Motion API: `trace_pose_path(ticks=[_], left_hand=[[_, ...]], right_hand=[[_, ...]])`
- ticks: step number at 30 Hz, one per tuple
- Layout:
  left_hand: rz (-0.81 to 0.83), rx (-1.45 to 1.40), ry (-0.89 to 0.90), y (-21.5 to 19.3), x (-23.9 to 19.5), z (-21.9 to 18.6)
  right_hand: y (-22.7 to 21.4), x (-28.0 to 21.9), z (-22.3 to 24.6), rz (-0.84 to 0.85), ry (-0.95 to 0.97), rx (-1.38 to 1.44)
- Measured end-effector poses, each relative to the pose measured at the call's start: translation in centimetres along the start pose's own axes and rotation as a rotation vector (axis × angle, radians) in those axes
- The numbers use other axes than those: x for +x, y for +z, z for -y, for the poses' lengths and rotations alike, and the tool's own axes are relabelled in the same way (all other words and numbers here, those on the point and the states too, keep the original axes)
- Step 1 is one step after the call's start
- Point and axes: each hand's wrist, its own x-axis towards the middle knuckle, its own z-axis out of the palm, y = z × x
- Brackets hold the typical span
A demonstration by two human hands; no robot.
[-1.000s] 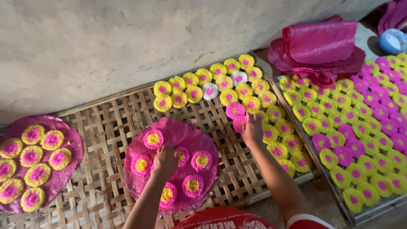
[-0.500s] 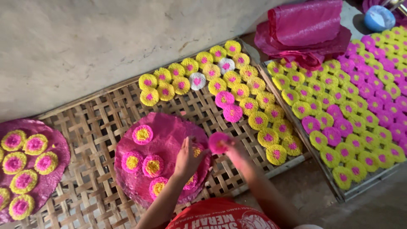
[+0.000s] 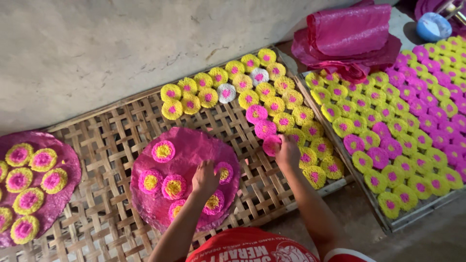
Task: The person arranges small, round, yellow and pink decorative items onto a pink circular mat placed on a woven bamboo rack. They pick up the items one by one and place them in rows, occasionally adjusting the mat or the items already placed.
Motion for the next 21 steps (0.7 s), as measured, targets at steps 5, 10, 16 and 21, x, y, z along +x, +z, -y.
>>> trace_pose_path(ticks=[5, 10, 16, 21], left_hand=[[0.262, -0.162, -0.191, -0.9, -0.4, -2.9], [0.19, -0.522, 0.051, 0.1, -2.6, -7.1], [0.335, -0.26, 0.052, -2.4, -5.7, -6.7], [0.19, 0.004, 0.151, -5.4, -8.3, -2.0]], right_hand=[[-1.7, -1.2, 1.8, -0.221, -0.106, 0.01], [-1.5, -8.5, 4.0, 0.732, 0.682, 1.377], [-1.0, -9.7, 0.4, 0.546, 0.698, 1.367], [-0.9, -6.7, -4.4, 0.29, 0.394, 0.781]])
